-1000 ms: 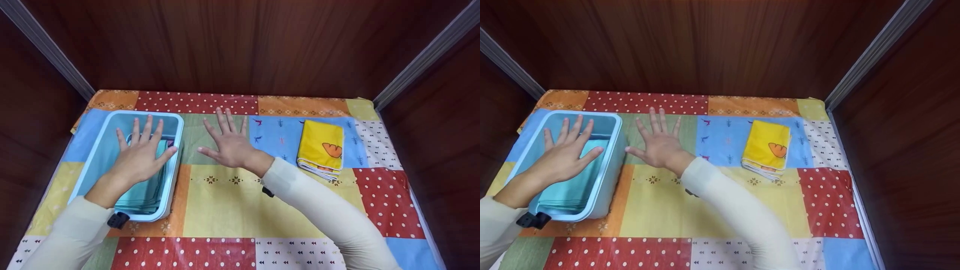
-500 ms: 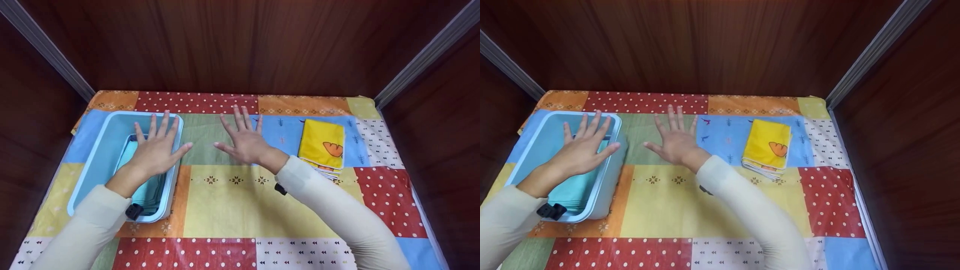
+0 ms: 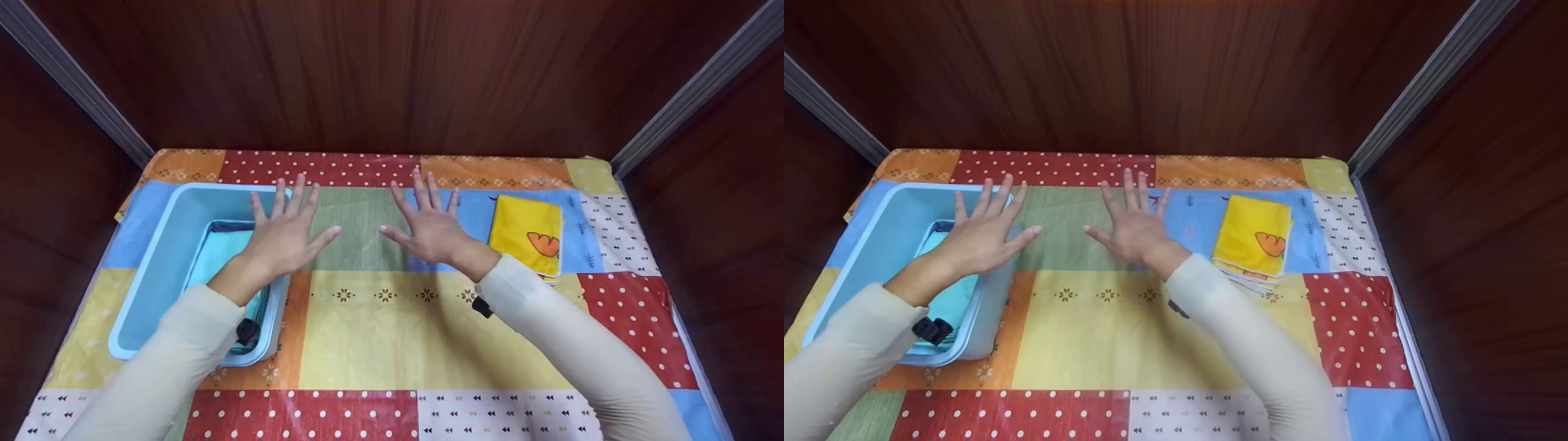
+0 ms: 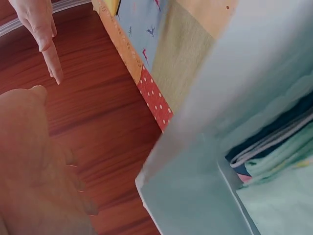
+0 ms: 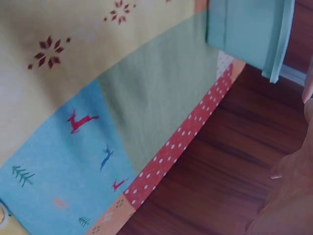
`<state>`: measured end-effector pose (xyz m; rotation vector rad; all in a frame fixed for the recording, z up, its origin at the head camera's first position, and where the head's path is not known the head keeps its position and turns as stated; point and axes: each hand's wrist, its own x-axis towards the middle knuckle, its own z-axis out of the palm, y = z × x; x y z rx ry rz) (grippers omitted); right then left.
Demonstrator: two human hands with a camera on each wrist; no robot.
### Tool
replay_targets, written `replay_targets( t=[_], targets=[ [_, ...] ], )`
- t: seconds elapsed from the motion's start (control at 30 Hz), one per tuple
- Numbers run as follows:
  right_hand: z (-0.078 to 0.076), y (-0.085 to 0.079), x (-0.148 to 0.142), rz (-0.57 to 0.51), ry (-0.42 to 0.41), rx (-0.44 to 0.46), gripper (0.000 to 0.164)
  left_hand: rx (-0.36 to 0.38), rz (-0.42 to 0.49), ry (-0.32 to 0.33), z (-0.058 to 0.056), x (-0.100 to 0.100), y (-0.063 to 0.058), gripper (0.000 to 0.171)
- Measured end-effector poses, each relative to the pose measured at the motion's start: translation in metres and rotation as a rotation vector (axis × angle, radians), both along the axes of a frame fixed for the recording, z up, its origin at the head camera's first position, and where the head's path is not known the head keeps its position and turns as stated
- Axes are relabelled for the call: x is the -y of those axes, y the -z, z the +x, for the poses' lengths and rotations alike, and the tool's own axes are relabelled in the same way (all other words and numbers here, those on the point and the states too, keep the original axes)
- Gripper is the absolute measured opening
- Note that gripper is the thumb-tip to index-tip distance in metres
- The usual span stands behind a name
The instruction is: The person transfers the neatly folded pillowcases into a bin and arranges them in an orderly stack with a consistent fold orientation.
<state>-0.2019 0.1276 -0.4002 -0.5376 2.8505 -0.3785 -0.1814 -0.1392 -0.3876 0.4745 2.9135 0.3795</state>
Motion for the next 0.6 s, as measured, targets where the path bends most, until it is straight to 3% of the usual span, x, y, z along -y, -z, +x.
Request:
replay_targets(
  t=[0.6],
  targets=[
    [-0.003, 0.006, -0.04, -0.008, 0.053, 0.017, 0.083, 0.019, -0.037, 0.031, -0.018, -0.045, 0.009, 0.087]
  ],
)
